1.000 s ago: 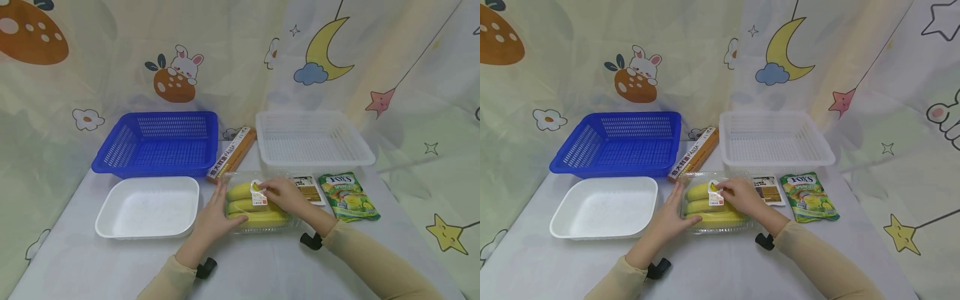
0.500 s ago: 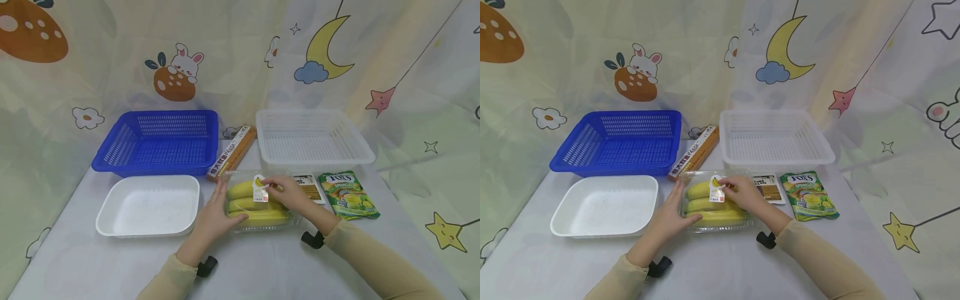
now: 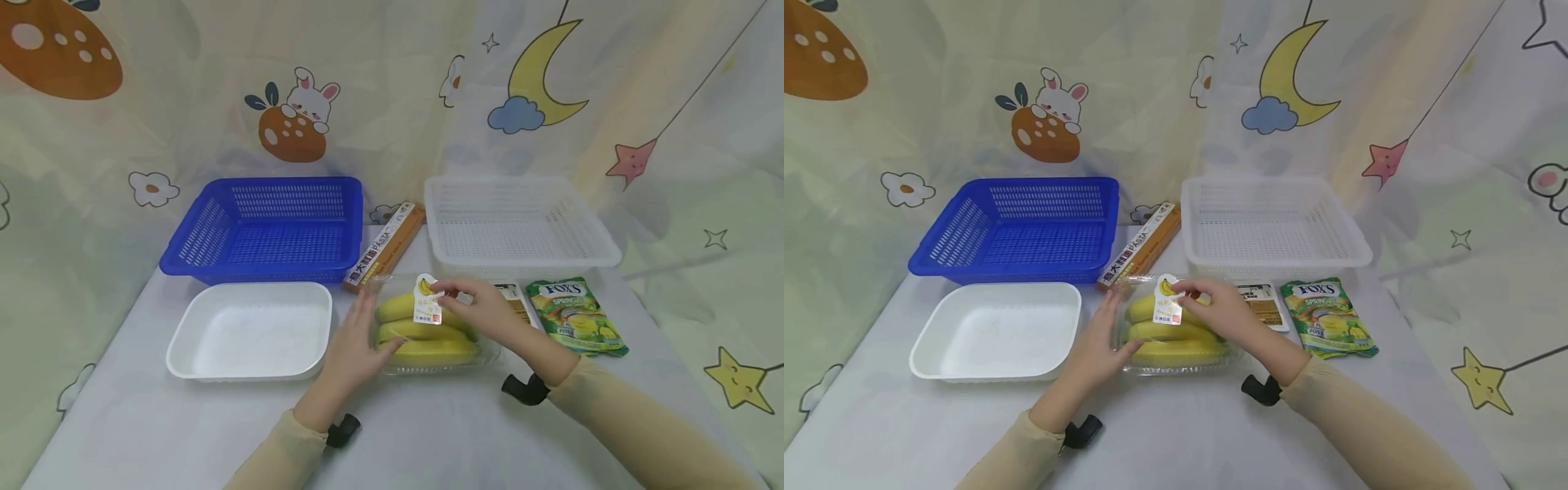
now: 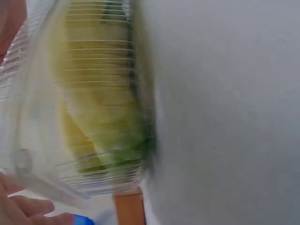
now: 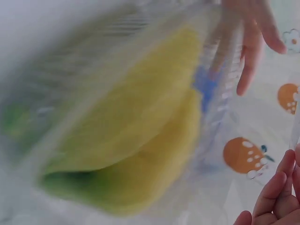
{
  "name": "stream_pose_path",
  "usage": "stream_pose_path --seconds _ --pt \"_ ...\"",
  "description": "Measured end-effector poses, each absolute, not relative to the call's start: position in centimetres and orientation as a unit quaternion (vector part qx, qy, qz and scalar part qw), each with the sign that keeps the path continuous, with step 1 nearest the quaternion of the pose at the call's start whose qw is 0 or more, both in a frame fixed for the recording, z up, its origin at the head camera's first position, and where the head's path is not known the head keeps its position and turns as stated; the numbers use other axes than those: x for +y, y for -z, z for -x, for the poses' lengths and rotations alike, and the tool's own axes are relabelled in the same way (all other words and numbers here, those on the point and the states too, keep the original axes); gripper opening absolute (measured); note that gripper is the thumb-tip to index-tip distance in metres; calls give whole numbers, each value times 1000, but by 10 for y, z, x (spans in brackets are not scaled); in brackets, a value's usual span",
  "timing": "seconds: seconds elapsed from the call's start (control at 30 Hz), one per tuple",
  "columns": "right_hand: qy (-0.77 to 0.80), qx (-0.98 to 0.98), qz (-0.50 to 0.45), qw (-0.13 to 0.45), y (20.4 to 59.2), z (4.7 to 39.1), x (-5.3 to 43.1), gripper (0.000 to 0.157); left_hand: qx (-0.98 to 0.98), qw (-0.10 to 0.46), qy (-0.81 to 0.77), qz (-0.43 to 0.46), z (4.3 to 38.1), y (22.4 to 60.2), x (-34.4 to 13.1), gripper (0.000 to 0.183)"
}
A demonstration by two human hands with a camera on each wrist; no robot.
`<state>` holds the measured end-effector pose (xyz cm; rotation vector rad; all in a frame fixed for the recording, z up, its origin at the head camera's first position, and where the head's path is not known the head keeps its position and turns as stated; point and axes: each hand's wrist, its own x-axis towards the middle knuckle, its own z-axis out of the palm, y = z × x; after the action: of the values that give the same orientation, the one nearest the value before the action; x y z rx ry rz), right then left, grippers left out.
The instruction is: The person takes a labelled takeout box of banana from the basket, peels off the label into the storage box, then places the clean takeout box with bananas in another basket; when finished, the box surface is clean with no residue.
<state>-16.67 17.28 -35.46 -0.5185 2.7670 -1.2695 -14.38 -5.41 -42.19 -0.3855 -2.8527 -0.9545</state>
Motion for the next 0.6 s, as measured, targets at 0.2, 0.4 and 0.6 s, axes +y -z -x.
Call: stream_pose_path --seconds 0.2,0.4,0.6 --pt "419 891 172 40 345 171 155 24 -919 139 353 111 135 408 -73 74" --pt "414 892 179 34 343 177 143 22 -921 149 350 81 134 396 -106 68" --pt "434 877 199 46 340 183 126 23 -930 151 326 72 134 393 -153 64"
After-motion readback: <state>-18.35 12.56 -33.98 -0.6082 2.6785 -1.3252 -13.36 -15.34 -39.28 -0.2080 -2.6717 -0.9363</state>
